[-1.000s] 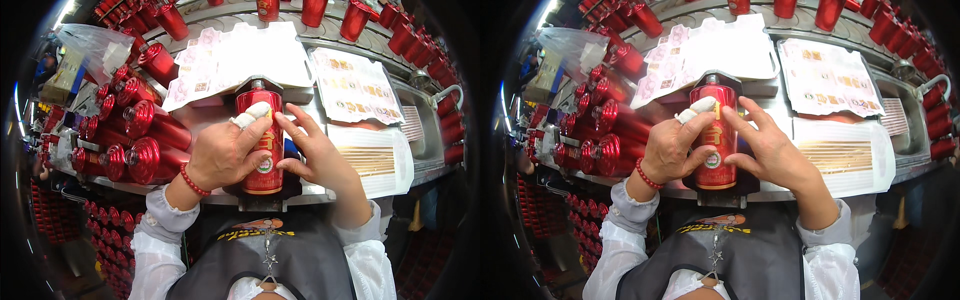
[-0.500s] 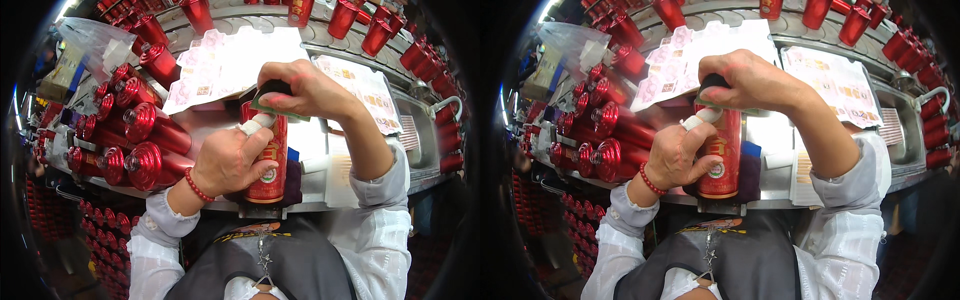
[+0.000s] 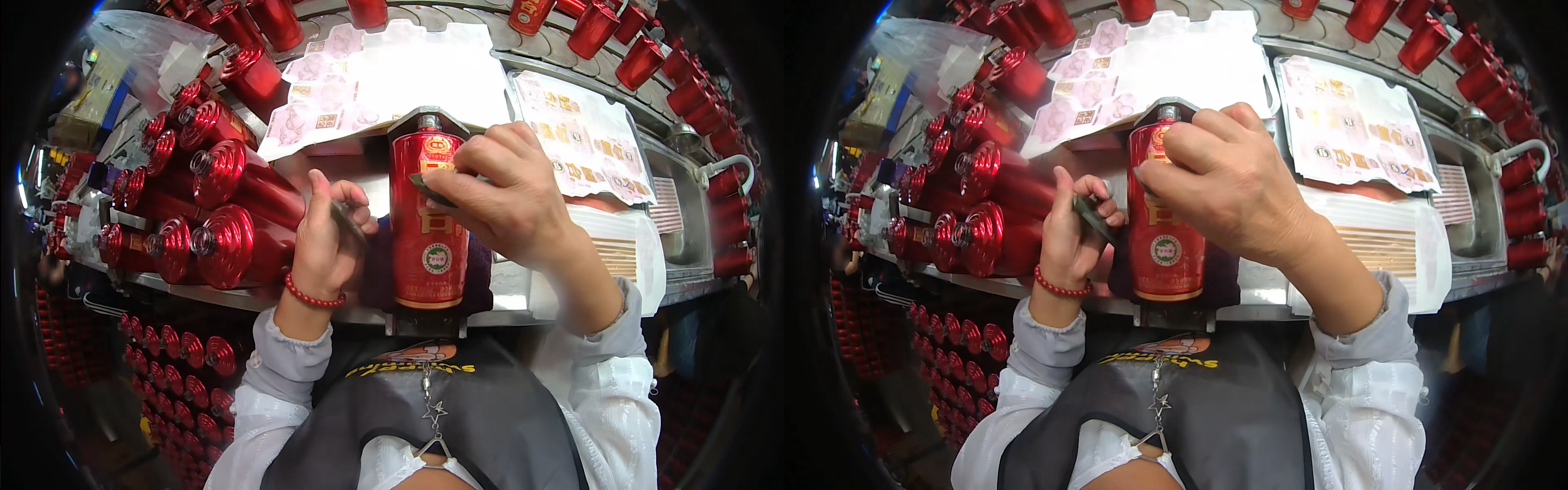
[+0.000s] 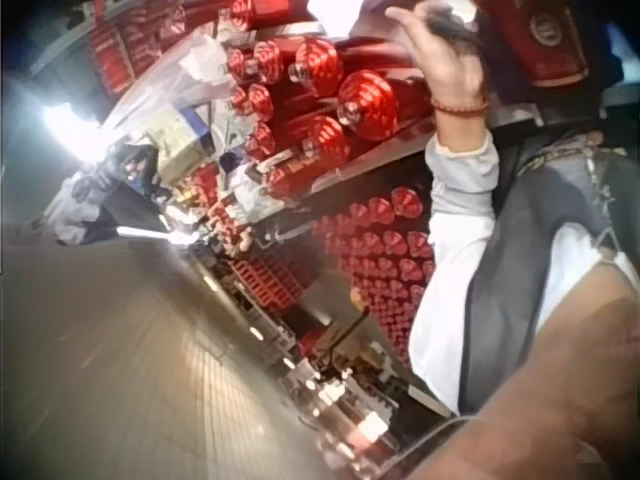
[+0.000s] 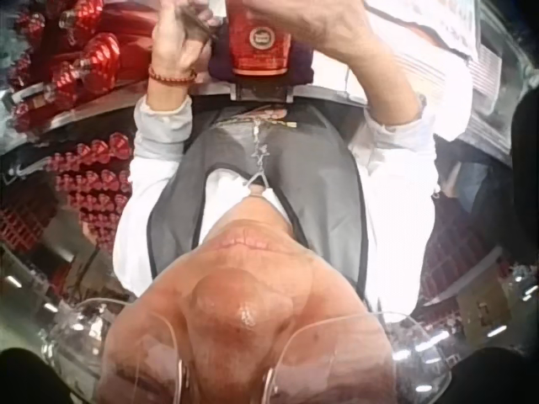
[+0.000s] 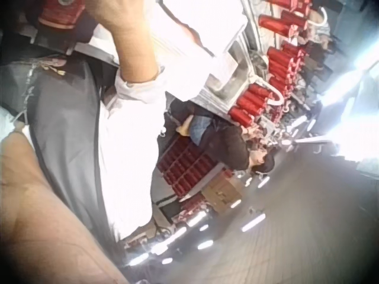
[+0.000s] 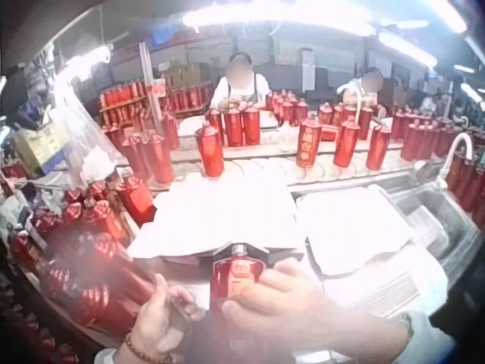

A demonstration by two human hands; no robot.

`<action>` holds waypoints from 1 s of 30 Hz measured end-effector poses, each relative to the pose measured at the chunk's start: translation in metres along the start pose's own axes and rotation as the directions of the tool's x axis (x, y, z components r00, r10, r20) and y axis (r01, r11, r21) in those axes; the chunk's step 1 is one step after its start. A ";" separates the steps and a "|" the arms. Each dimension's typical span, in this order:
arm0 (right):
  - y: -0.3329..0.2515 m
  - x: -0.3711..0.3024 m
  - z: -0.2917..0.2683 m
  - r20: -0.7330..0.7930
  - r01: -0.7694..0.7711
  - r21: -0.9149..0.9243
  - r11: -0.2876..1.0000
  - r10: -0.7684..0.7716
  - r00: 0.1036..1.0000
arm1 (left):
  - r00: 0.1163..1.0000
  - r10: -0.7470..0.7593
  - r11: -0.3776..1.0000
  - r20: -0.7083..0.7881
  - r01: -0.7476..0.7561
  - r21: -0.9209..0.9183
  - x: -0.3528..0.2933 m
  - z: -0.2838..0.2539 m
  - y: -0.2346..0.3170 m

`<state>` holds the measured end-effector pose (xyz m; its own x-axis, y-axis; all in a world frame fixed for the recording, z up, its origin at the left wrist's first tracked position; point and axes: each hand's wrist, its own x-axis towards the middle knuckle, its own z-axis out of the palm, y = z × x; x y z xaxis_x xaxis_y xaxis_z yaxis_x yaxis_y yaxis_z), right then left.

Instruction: The person applies a red label to a red cylindrical can, smooths it with a green pad, and uses a wooden stick to press the edges. The person repeats this process on multiple cans, placing each finished can back on the workbench.

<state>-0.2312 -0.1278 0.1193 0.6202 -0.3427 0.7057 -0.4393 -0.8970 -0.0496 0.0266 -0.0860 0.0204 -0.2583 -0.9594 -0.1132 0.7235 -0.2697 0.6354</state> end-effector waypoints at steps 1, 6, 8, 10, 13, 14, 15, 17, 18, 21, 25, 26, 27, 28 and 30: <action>-0.006 -0.008 0.002 0.106 0.030 0.079 0.996 -0.038 0.994 | 0.995 -0.008 1.000 -0.096 0.007 -0.009 -0.002 0.010 0.004; -0.044 -0.040 -0.009 0.240 -0.481 0.581 0.656 0.427 0.872 | 0.955 -0.065 0.998 -0.289 0.055 -0.041 -0.021 0.033 0.008; -0.046 -0.051 -0.010 0.371 -0.599 0.799 -0.046 0.823 0.431 | 0.979 0.098 0.950 -0.177 -0.038 0.311 -0.028 0.049 0.009; -0.058 -0.048 0.006 0.314 -0.560 0.828 0.033 0.799 0.512 | 0.995 0.100 0.862 -0.027 -0.073 0.502 -0.031 0.065 0.010; -0.069 -0.051 0.027 0.176 -0.681 0.652 0.335 0.806 0.565 | 0.960 0.247 0.681 0.132 -0.269 0.680 -0.029 0.066 -0.014; -0.068 -0.060 0.031 0.160 -0.700 0.635 0.326 0.831 0.532 | 0.959 0.251 0.676 0.131 -0.271 0.686 -0.031 0.059 -0.014; -0.066 -0.076 0.040 0.147 -0.687 0.678 0.261 0.868 0.475 | 0.964 0.257 0.753 0.064 -0.241 0.612 -0.035 0.050 -0.018; -0.068 -0.096 0.039 0.168 -0.706 0.697 0.123 0.930 0.328 | 0.965 0.253 0.875 -0.069 -0.197 0.442 -0.050 0.030 -0.028; -0.068 -0.103 0.038 0.208 -0.633 0.773 0.023 0.935 0.288 | 0.962 0.256 0.832 -0.097 -0.168 0.529 -0.057 0.024 -0.025; -0.080 -0.079 0.034 0.130 -0.520 0.850 0.087 0.921 0.368 | 0.933 0.357 0.826 -0.038 -0.297 0.479 -0.054 0.051 -0.030; -0.071 -0.089 0.036 0.118 -0.698 0.663 0.272 0.883 0.455 | 0.922 0.387 0.772 0.020 -0.335 0.540 -0.042 0.043 -0.033; -0.068 -0.095 0.036 0.095 -0.717 0.642 0.271 0.900 0.425 | 0.924 0.378 0.815 -0.056 -0.304 0.493 -0.048 0.037 -0.031; -0.065 -0.095 0.036 0.194 -0.587 0.809 0.003 0.942 0.274 | 0.936 0.329 0.852 -0.123 -0.238 0.466 -0.049 0.034 -0.025; -0.064 -0.086 0.034 0.259 -0.416 0.900 -0.129 0.927 0.273 | 0.935 0.346 0.835 -0.071 -0.272 0.479 -0.047 0.040 -0.025; -0.059 -0.069 0.041 0.143 -0.455 0.889 0.054 0.911 0.388 | 0.924 0.381 0.799 0.029 -0.345 0.492 -0.031 0.056 -0.028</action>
<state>-0.2214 -0.0626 0.0450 -0.0667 -0.9896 0.1272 0.2715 -0.1407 -0.9521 -0.0212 -0.0439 0.0493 0.0183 -0.9870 0.1596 0.3527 0.1558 0.9227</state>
